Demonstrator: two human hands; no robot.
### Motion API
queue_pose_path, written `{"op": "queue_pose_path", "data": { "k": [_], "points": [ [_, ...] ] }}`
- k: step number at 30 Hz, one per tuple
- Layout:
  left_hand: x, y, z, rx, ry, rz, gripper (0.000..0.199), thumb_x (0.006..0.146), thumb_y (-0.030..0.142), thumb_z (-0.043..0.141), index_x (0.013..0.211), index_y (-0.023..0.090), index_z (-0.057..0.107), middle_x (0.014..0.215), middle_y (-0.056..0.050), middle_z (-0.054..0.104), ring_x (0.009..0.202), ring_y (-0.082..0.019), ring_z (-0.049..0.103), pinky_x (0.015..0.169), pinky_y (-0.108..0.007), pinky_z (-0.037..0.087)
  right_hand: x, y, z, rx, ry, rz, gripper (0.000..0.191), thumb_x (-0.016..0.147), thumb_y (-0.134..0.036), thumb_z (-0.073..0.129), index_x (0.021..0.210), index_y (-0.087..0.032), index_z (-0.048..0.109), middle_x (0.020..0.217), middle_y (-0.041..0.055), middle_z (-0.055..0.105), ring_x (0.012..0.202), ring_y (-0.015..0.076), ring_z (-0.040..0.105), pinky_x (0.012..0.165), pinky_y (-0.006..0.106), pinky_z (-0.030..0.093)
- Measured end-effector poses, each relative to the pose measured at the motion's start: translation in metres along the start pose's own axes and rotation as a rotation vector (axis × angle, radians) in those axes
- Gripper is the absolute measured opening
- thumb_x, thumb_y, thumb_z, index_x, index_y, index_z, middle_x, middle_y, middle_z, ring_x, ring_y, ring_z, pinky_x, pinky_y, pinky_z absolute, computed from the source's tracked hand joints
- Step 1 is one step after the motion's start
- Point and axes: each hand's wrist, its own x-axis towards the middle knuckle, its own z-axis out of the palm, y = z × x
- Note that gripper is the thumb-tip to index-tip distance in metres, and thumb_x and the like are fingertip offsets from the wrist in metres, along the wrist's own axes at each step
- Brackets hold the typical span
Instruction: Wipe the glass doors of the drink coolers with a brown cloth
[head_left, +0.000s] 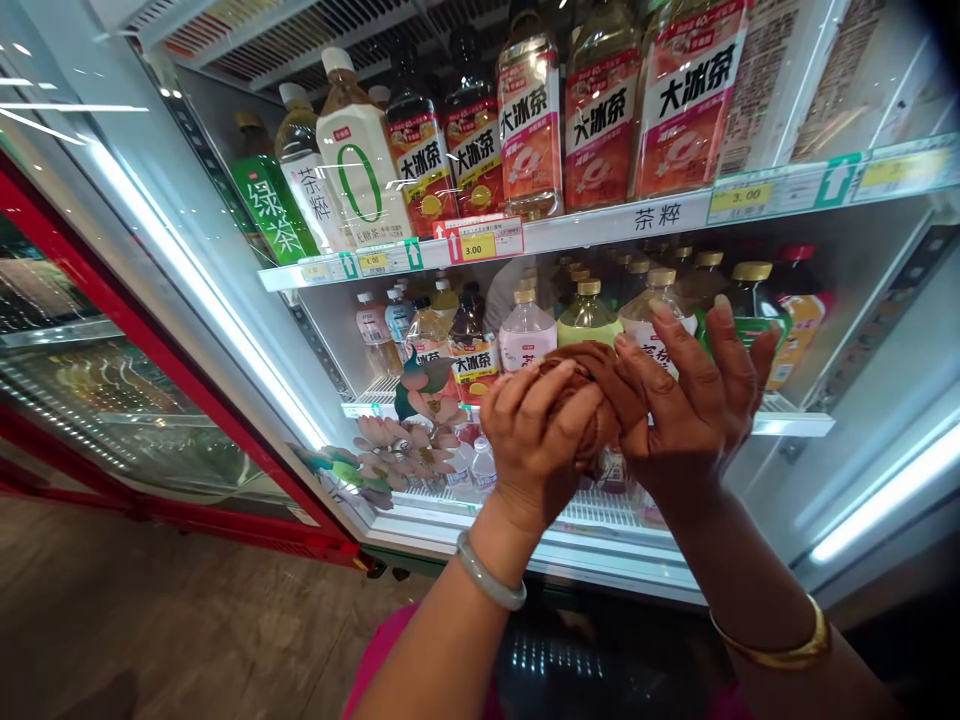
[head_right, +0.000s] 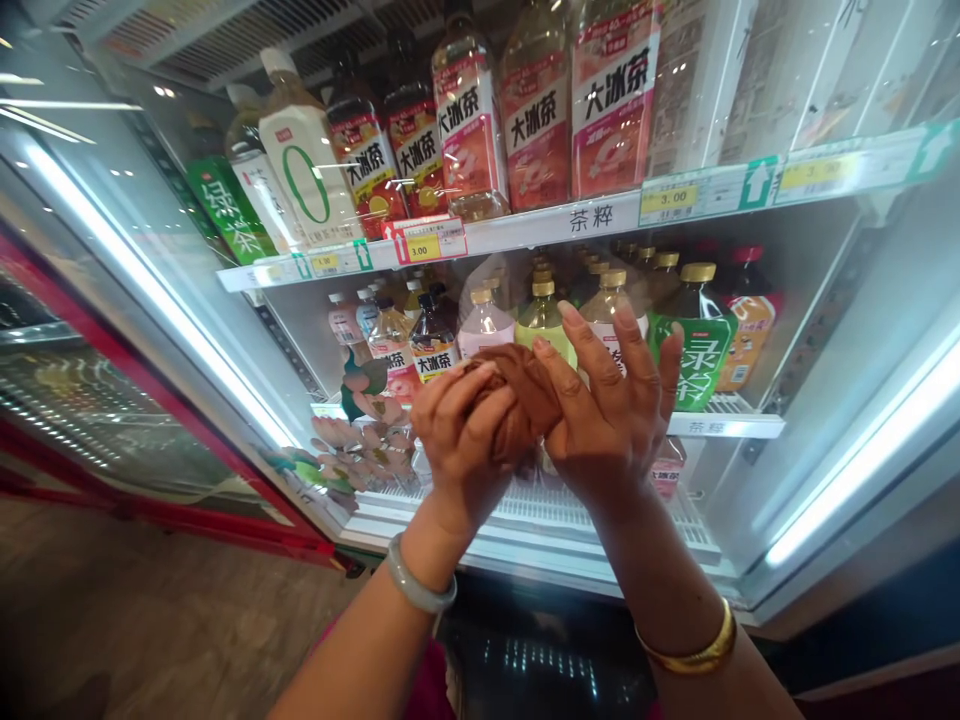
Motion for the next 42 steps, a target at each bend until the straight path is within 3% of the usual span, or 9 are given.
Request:
{"op": "queue_pose_path", "data": {
  "k": [5, 8, 15, 18, 24, 27, 32, 36, 42],
  "points": [
    [0.026, -0.042, -0.018, 0.079, 0.193, -0.242, 0.049, 0.089, 0.029, 0.074, 0.135, 0.024, 0.059, 0.136, -0.011, 0.066, 0.134, -0.027, 0.059, 0.118, -0.047, 0.044, -0.001, 0.001, -0.003, 0.011, -0.045, -0.002, 0.052, 0.088, -0.012, 0.059, 0.136, -0.03, 0.066, 0.151, 0.0006, 0.062, 0.155, 0.0273, 0.042, 0.132, 0.06, 0.026],
    [0.024, -0.046, -0.017, 0.1, 0.277, -0.318, 0.054, 0.086, 0.029, 0.078, 0.136, 0.023, 0.058, 0.137, -0.012, 0.064, 0.133, -0.027, 0.058, 0.118, -0.049, 0.043, -0.001, 0.001, -0.004, 0.012, -0.059, -0.001, 0.054, 0.087, -0.011, 0.06, 0.138, -0.03, 0.065, 0.151, 0.0013, 0.062, 0.154, 0.0283, 0.042, 0.132, 0.061, 0.026],
    [-0.005, 0.004, 0.005, -0.01, 0.082, -0.067, 0.032, 0.096, 0.03, 0.064, 0.127, 0.025, 0.063, 0.13, -0.012, 0.067, 0.135, -0.029, 0.055, 0.117, -0.049, 0.045, 0.0, 0.001, 0.001, 0.002, 0.017, -0.011, 0.045, 0.088, -0.016, 0.065, 0.132, -0.028, 0.069, 0.145, 0.0024, 0.067, 0.151, 0.028, 0.048, 0.131, 0.057, 0.03],
    [0.001, -0.005, -0.001, -0.032, 0.027, 0.0, 0.032, 0.096, 0.026, 0.064, 0.128, 0.026, 0.064, 0.13, -0.011, 0.068, 0.136, -0.029, 0.056, 0.117, -0.049, 0.045, 0.001, 0.0, 0.0, -0.005, 0.015, -0.002, 0.042, 0.089, -0.017, 0.065, 0.129, -0.027, 0.07, 0.145, 0.0021, 0.067, 0.151, 0.0278, 0.048, 0.131, 0.057, 0.03],
    [0.02, -0.043, -0.016, 0.066, 0.213, -0.221, 0.054, 0.087, 0.028, 0.077, 0.137, 0.025, 0.057, 0.139, -0.012, 0.063, 0.136, -0.028, 0.057, 0.119, -0.049, 0.044, -0.001, 0.0, -0.003, 0.005, -0.038, 0.025, 0.053, 0.087, -0.013, 0.058, 0.135, -0.034, 0.066, 0.149, -0.0024, 0.064, 0.153, 0.0248, 0.044, 0.131, 0.06, 0.027],
    [0.01, -0.025, -0.009, 0.056, 0.188, -0.246, 0.051, 0.089, 0.029, 0.074, 0.137, 0.024, 0.057, 0.138, -0.013, 0.063, 0.137, -0.028, 0.056, 0.119, -0.05, 0.042, -0.002, 0.0, -0.003, 0.0, -0.045, 0.027, 0.052, 0.088, -0.013, 0.058, 0.135, -0.034, 0.066, 0.149, -0.0023, 0.063, 0.154, 0.0238, 0.043, 0.132, 0.057, 0.026],
    [-0.019, 0.018, 0.008, -0.028, 0.011, -0.085, 0.035, 0.094, 0.027, 0.066, 0.129, 0.025, 0.062, 0.134, -0.013, 0.067, 0.139, -0.03, 0.052, 0.118, -0.049, 0.044, -0.001, 0.0, 0.0, 0.001, 0.008, 0.01, 0.035, 0.092, -0.025, 0.067, 0.127, -0.028, 0.07, 0.145, 0.0021, 0.067, 0.15, 0.028, 0.048, 0.129, 0.059, 0.032],
    [-0.009, 0.001, 0.001, -0.013, 0.003, -0.016, 0.036, 0.096, 0.032, 0.065, 0.132, 0.027, 0.062, 0.133, -0.012, 0.069, 0.139, -0.028, 0.054, 0.119, -0.047, 0.043, 0.0, 0.0, -0.001, 0.001, 0.0, 0.021, 0.038, 0.093, -0.022, 0.062, 0.129, -0.031, 0.07, 0.143, 0.0023, 0.068, 0.148, 0.0301, 0.051, 0.126, 0.063, 0.036],
    [-0.001, -0.022, -0.008, 0.064, 0.138, -0.168, 0.051, 0.094, 0.038, 0.067, 0.141, 0.023, 0.054, 0.142, -0.015, 0.062, 0.14, -0.03, 0.053, 0.121, -0.051, 0.041, 0.0, 0.001, -0.003, 0.043, -0.018, 0.012, 0.049, 0.089, -0.013, 0.06, 0.134, -0.03, 0.068, 0.147, 0.0006, 0.065, 0.153, 0.0254, 0.045, 0.133, 0.054, 0.025]
  ]
}}
